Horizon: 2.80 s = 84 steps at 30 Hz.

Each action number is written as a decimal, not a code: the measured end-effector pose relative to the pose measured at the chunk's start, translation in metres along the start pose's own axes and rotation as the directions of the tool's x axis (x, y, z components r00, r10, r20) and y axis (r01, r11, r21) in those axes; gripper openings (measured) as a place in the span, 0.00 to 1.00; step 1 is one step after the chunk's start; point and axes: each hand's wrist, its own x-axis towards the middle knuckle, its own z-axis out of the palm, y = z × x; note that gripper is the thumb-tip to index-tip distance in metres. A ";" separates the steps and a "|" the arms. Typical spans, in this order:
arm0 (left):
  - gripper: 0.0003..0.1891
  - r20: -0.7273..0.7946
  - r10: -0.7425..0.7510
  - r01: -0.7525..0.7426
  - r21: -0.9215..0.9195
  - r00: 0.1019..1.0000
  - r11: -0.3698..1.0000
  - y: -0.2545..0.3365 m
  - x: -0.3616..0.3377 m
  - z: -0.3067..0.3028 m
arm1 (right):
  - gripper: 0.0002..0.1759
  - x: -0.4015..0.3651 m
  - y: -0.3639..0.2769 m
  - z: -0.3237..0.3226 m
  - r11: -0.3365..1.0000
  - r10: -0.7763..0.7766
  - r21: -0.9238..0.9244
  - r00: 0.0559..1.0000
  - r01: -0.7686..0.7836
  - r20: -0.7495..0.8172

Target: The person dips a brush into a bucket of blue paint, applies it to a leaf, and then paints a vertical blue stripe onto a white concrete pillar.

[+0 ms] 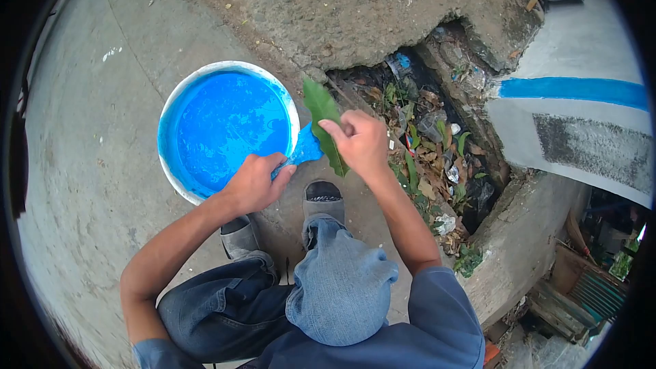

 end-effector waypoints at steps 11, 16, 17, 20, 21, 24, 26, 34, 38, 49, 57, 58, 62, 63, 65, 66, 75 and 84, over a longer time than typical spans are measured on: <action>0.10 0.011 -0.014 0.014 -0.005 1.000 1.000 -0.010 -0.009 -0.003 | 0.23 0.001 0.023 -0.006 0.993 0.111 0.045 0.990 -0.107 -0.084; 0.12 0.030 -0.021 0.022 -0.048 0.999 0.999 -0.011 -0.003 -0.004 | 0.25 -0.010 0.026 0.006 0.996 0.084 -0.036 0.996 -0.084 0.008; 0.12 0.017 0.003 -0.002 -0.041 1.000 0.999 -0.012 -0.004 -0.005 | 0.25 -0.010 0.037 0.007 0.996 0.079 -0.035 0.997 -0.079 0.010; 0.13 0.025 -0.006 0.007 -0.044 1.000 0.999 -0.013 -0.010 -0.006 | 0.26 -0.011 0.064 0.004 0.956 0.079 -0.280 0.996 -0.090 -0.050; 0.13 0.048 -0.020 0.023 -0.054 0.999 0.998 -0.012 -0.011 -0.007 | 0.26 -0.011 0.068 0.000 0.958 0.074 -0.273 0.996 -0.083 -0.042; 0.13 0.060 -0.055 0.059 -0.054 0.997 0.997 -0.018 -0.013 -0.006 | 0.25 -0.009 0.065 -0.009 0.968 0.205 -0.123 0.970 -0.221 -0.131; 0.13 0.069 -0.068 0.070 -0.037 0.995 0.997 -0.017 -0.013 -0.007 | 0.25 -0.006 0.054 -0.011 0.976 0.215 -0.008 0.971 -0.217 -0.105; 0.12 0.038 -0.004 0.006 -0.030 0.999 1.000 -0.006 -0.015 -0.007 | 0.24 0.010 0.019 0.010 0.997 0.039 -0.066 0.999 -0.040 -0.020; 0.12 0.002 0.005 -0.005 -0.004 1.000 1.000 -0.011 -0.019 -0.011 | 0.25 0.010 0.051 0.009 0.961 0.034 -0.273 0.999 -0.040 -0.027; 0.15 0.068 -0.109 0.116 -0.124 0.992 0.985 -0.012 -0.028 -0.021 | 0.22 -0.005 0.106 -0.053 0.718 0.152 -0.580 0.900 -0.384 -0.408; 0.16 0.077 -0.332 0.282 -0.722 0.940 0.631 -0.020 -0.031 -0.015 | 0.18 -0.040 -0.007 0.000 0.954 0.164 0.165 0.895 -0.251 0.414; 0.16 0.071 -0.333 0.280 -0.720 0.940 0.635 -0.021 -0.033 -0.015 | 0.17 -0.044 -0.013 0.014 0.918 0.079 0.307 0.874 -0.251 0.480; 0.17 0.020 -0.389 0.271 -0.750 0.921 0.603 -0.033 -0.043 -0.006 | 0.17 -0.046 -0.052 0.042 0.826 0.022 0.366 0.673 -0.429 0.739; 0.16 -0.048 -0.403 0.244 -0.730 0.914 0.638 -0.035 -0.045 -0.004 | 0.17 -0.046 -0.060 0.046 0.830 0.013 0.366 0.670 -0.422 0.742; 0.16 -0.078 -0.394 0.197 -0.768 0.916 0.610 -0.042 -0.049 -0.004 | 0.16 -0.047 -0.072 0.052 0.815 -0.101 0.419 0.615 -0.400 0.782; 0.16 -0.100 -0.380 0.154 -0.799 0.919 0.581 -0.043 -0.051 -0.005 | 0.16 -0.049 -0.074 0.055 0.822 -0.062 0.385 0.607 -0.419 0.792; 0.19 0.006 -0.480 0.362 -0.665 0.877 0.653 -0.071 -0.070 -0.024 | 0.12 -0.035 -0.063 0.068 0.976 -0.010 0.213 0.961 -0.051 0.275; 0.20 -0.045 -0.592 0.429 -0.645 0.805 0.632 -0.111 -0.098 -0.030 | 0.14 -0.006 -0.035 0.090 0.988 -0.145 -0.035 0.981 0.150 0.130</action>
